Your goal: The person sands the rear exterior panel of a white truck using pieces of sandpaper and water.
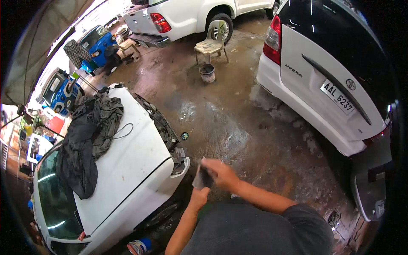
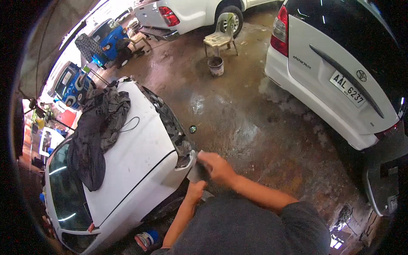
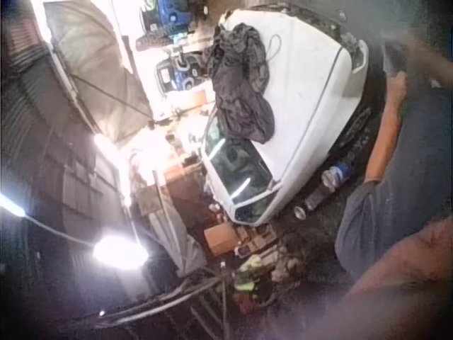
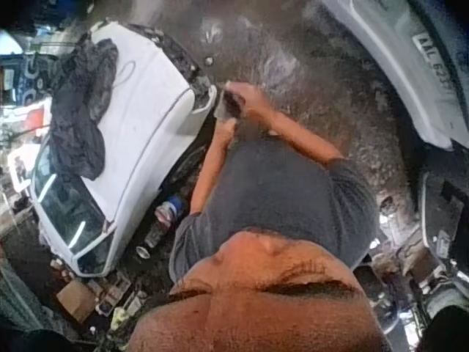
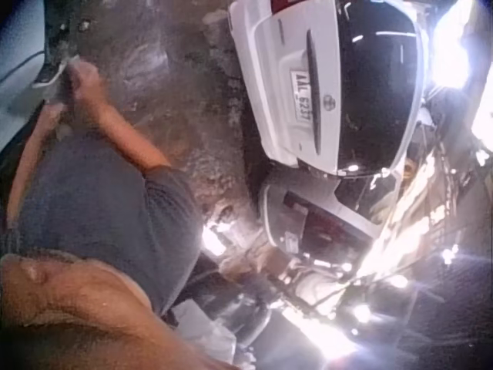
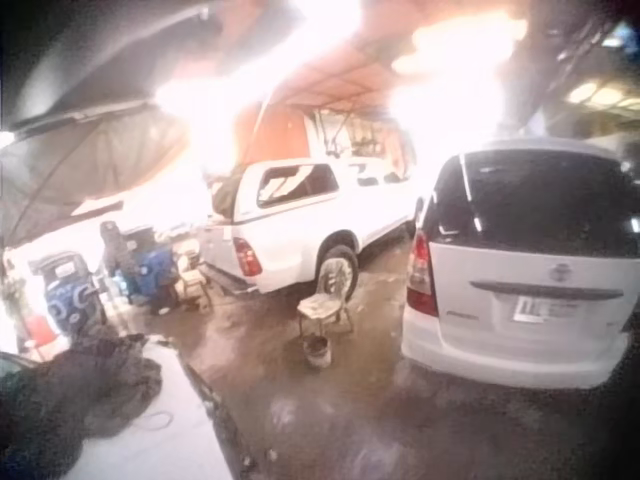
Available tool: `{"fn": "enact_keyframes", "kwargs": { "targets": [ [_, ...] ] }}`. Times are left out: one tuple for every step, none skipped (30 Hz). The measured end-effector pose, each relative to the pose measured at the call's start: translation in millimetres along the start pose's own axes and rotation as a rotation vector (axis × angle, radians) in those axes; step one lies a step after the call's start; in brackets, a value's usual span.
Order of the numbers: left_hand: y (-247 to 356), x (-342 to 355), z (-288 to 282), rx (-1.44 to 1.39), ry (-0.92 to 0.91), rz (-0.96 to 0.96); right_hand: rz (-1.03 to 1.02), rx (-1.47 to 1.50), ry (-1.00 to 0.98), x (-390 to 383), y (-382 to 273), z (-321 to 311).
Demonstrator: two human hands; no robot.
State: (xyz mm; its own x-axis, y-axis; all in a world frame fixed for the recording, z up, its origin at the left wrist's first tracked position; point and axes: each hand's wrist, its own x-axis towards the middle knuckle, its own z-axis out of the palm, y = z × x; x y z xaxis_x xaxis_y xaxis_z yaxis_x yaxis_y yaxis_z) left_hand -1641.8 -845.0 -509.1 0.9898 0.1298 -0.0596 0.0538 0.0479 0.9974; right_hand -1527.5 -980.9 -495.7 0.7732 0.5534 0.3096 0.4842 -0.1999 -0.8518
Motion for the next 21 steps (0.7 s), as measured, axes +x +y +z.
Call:
{"fn": "enact_keyframes", "kwargs": {
  "targets": [
    [-15,-2,-16,-0.005,0.048,-0.081,-0.148,0.021,-0.074,-3,-25,0],
    [-10,-3,-15,-0.015,0.077,-0.179,-0.273,0.036,-0.14,-11,-38,-3],
    [-6,-5,-9,-0.027,0.181,-0.253,-0.234,0.037,-0.111,-16,-21,6],
    [1,-15,-6,-0.028,0.165,-0.261,-0.22,0.031,-0.101,-16,-7,9],
    [17,-18,1,0.033,0.056,-0.136,-0.112,0.005,-0.055,-8,6,3],
    [25,-17,3,0.096,-0.057,-0.009,-0.004,-0.018,-0.002,-4,10,-3],
    [19,-23,4,0.165,-0.054,0.015,0.082,0.045,-0.038,-7,9,-5],
    [3,-32,-4,0.174,0.039,-0.159,0.097,0.027,0.0,-11,3,-4],
    [-6,-35,-13,0.123,0.066,-0.244,0.007,0.061,-0.016,-17,-2,0],
    [-15,-39,-22,0.07,0.102,-0.326,-0.086,0.089,-0.031,-21,-8,4],
    [-14,-39,-26,-0.045,0.091,-0.32,-0.042,0.088,-0.073,-23,-13,8],
    [-15,-37,-20,-0.009,0.083,-0.286,0.002,0.089,-0.112,-26,-19,10],
    [-15,-35,-15,0.028,0.077,-0.25,0.003,0.067,-0.084,-27,-25,9],
    [-7,-32,-4,-0.026,0.063,-0.156,0.003,0.049,-0.058,-30,-29,9],
    [3,-31,8,-0.081,0.057,-0.058,-0.024,0.03,-0.036,-32,-32,8],
    [10,-29,18,-0.141,0.055,0.038,-0.015,0.018,-0.004,-35,-32,5],
    [14,-29,23,-0.203,0.058,0.132,-0.054,0.023,0.0,-37,-34,2],
    [13,-27,24,-0.202,0.035,0.133,-0.096,0.029,-0.001,-40,-37,-1],
    [11,-27,23,-0.118,0.048,0.13,-0.113,0.064,-0.002,-42,-39,-2],
    [11,-26,24,-0.035,0.07,0.129,-0.112,0.058,0.007,-44,-39,-4],
    [11,-25,24,-0.054,0.024,0.128,-0.087,0.085,-0.013,-46,-38,-5]
  ]
}}
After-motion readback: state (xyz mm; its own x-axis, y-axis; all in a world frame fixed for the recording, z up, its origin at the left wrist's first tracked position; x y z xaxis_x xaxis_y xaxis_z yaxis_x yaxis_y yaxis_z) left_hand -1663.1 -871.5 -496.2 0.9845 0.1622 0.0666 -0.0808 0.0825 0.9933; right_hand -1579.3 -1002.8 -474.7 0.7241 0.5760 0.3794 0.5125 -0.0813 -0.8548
